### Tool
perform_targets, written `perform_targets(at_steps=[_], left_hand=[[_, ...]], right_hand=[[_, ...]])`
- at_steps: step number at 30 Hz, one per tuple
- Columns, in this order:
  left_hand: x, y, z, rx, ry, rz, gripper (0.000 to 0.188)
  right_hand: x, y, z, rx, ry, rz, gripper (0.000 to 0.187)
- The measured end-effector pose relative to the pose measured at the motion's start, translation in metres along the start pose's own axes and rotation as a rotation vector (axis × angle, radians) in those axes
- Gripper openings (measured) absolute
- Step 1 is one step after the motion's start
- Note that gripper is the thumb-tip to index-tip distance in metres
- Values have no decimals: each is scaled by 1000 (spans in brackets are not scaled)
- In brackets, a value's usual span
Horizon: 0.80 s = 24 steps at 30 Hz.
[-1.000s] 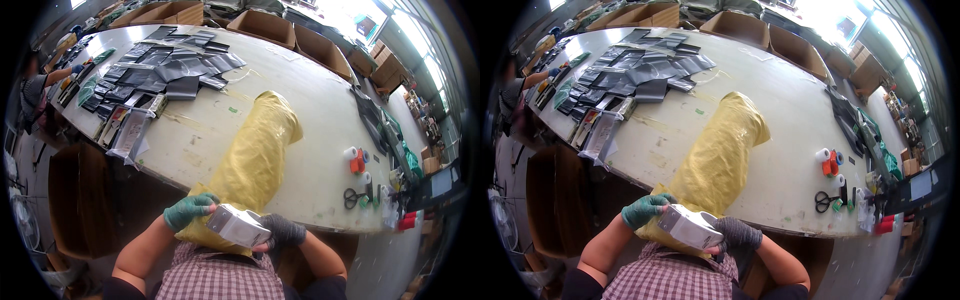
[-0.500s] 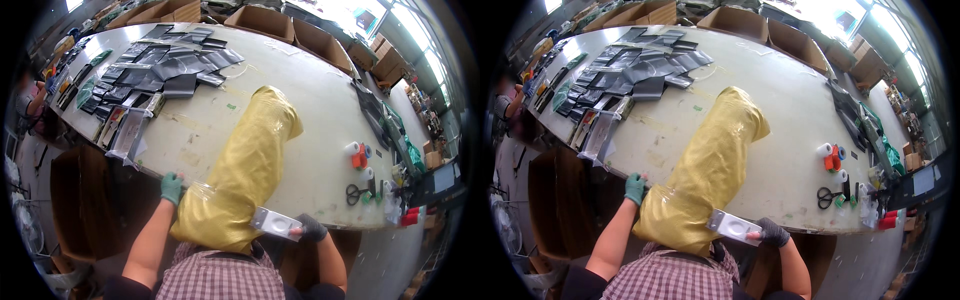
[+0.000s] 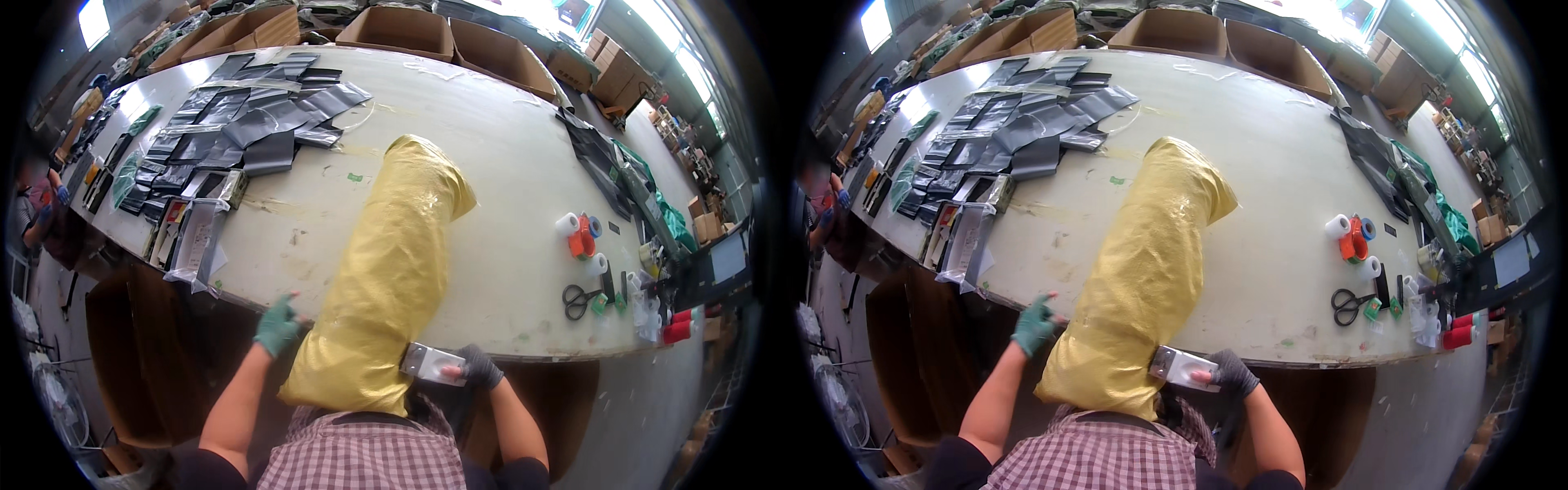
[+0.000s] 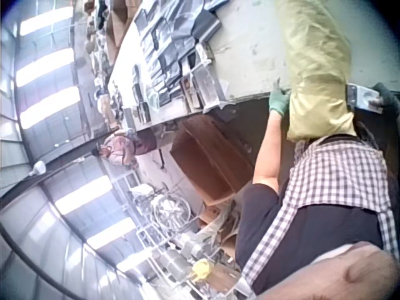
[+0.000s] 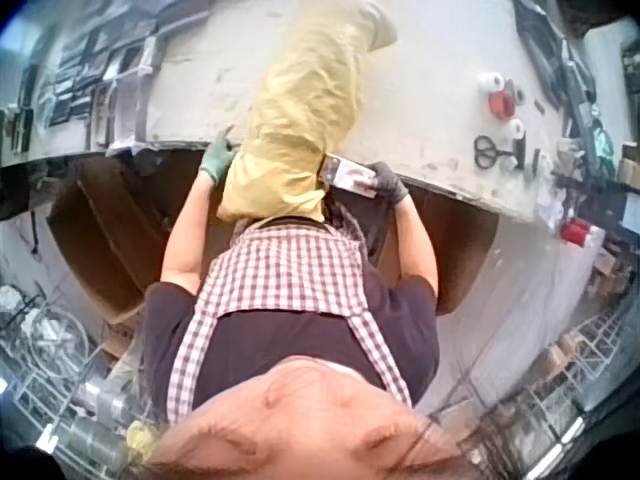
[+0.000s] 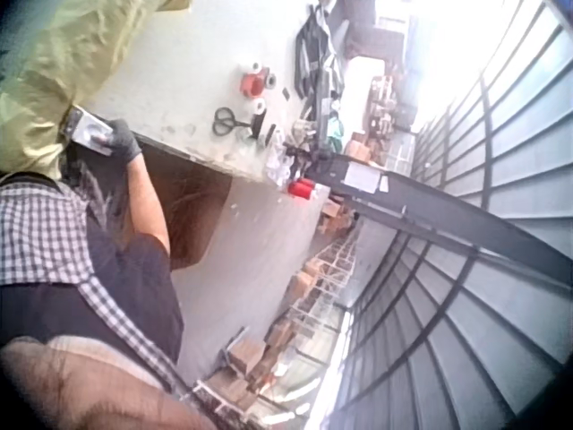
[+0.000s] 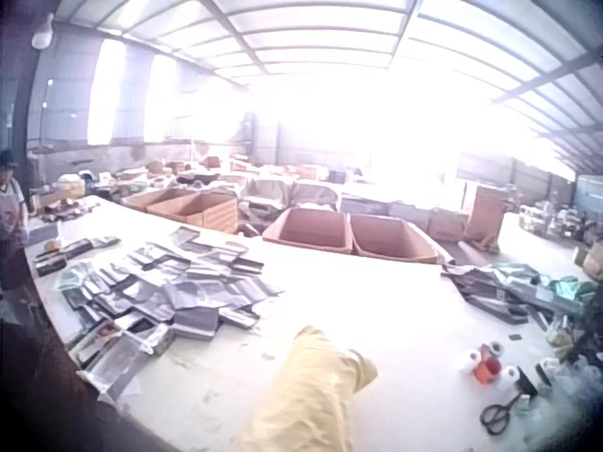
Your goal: The person wraps a long cylindrical object in yellow paper on a workbench. They use a tape dispenser to secure the paper, then place a shipping label on the package. The person is wearing gloves and an apron.
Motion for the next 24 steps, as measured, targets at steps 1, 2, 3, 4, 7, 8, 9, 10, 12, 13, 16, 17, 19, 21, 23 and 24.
perform_targets(at_steps=[1,2,3,4,7,8,9,10,12,13,16,17,19,21,23,24], left_hand=[[-7,16,-24,16,316,42,66],[-13,32,-40,23,632,81,74],[5,33,-21,185,338,182,83],[21,47,-41,220,144,236,94],[26,63,-56,227,452,330,107],[16,59,-38,202,648,349,105],[1,55,3,149,729,273,89],[-14,60,12,35,828,104,70],[-88,88,32,-54,-265,-525,56],[-98,108,4,85,-279,-628,61],[-55,138,-68,77,-681,-419,88],[-22,129,-91,-293,-1086,-414,106],[-43,121,-85,-242,-920,-552,118],[-81,120,-52,-227,-607,-484,121],[-106,127,-8,-95,-562,-567,118],[-113,122,-4,-109,-459,-490,116]], right_hand=[[2,5,15,-6,32,-16,52],[8,7,32,-13,62,-26,52],[15,1,61,-33,168,-24,60],[17,-2,77,19,277,-13,64],[33,-22,128,-19,529,-4,84],[45,-37,142,-6,571,36,85],[60,-52,160,13,617,77,86],[73,-69,176,38,659,118,86],[111,-96,239,-12,819,103,87],[122,-121,259,-69,852,119,84],[161,-187,311,-335,811,75,77],[169,-198,318,-337,739,96,74],[184,-192,337,-401,687,168,69],[181,-174,314,-462,617,196,66],[153,-106,303,-264,345,354,63],[131,-86,274,-303,113,338,61]])
Point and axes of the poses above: each hand's wrist, its own y-axis away from the middle knuckle, its own x-axis out of the palm, z = x × y, the point moved 6 cm from there along -y, towards the middle knuckle, and after that the axes turned 11 degrees about z, right-handed, at the moved point
